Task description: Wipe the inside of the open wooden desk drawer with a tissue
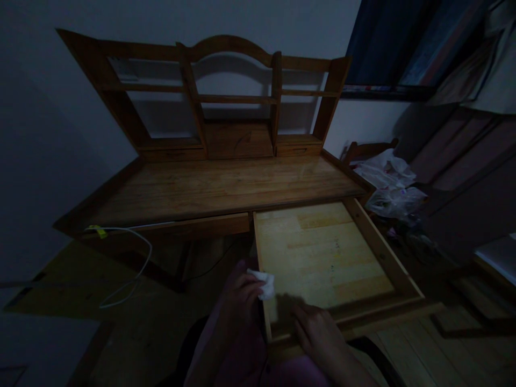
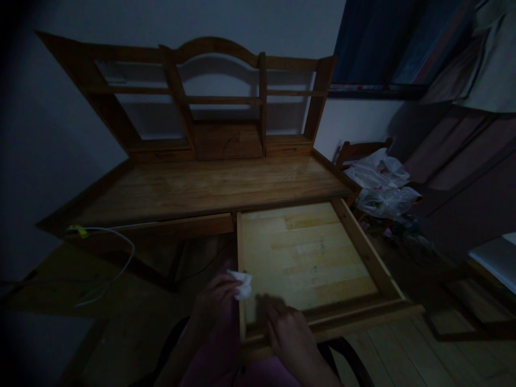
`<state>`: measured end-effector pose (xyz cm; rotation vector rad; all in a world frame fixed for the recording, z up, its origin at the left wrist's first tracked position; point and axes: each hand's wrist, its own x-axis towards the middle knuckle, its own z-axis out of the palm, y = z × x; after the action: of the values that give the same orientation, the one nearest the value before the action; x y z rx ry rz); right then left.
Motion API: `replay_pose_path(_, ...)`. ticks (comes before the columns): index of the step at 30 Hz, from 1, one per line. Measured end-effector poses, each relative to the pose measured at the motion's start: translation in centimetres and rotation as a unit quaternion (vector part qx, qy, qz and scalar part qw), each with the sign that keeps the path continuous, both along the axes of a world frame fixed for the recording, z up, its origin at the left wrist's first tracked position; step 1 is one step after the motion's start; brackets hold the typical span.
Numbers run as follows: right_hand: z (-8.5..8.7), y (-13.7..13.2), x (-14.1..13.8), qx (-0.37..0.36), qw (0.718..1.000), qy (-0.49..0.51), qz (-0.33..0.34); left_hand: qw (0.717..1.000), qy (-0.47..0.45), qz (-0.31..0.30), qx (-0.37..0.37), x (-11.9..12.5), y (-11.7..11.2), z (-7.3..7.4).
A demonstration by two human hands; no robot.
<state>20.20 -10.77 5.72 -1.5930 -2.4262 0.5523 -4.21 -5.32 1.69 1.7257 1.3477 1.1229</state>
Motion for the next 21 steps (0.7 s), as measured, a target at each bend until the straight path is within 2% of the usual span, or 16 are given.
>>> replay_pose_path(5,0.1,0.1,0.0,-0.022,1.0,0.004,-0.001,0.995,-0.042,0.084,0.035,-0.3,7.6,0.9)
replay_pose_path(9,0.2,0.1,-0.1,-0.036,0.999,-0.001,-0.007,0.987,-0.084,0.121,0.07,0.0,11.9,0.8)
replay_pose_path(15,0.0,0.2,0.0,-0.049,0.999,-0.001,-0.008,0.968,-0.127,0.191,0.105,1.0,14.9,-0.4)
replay_pose_path(19,0.1,0.2,0.0,-0.047,0.999,0.007,-0.002,0.97,-0.13,0.182,0.096,1.0,15.5,-0.1)
replay_pose_path(21,0.1,0.1,0.0,-0.04,0.999,0.006,0.001,0.973,-0.141,0.171,0.064,0.7,15.3,0.2)
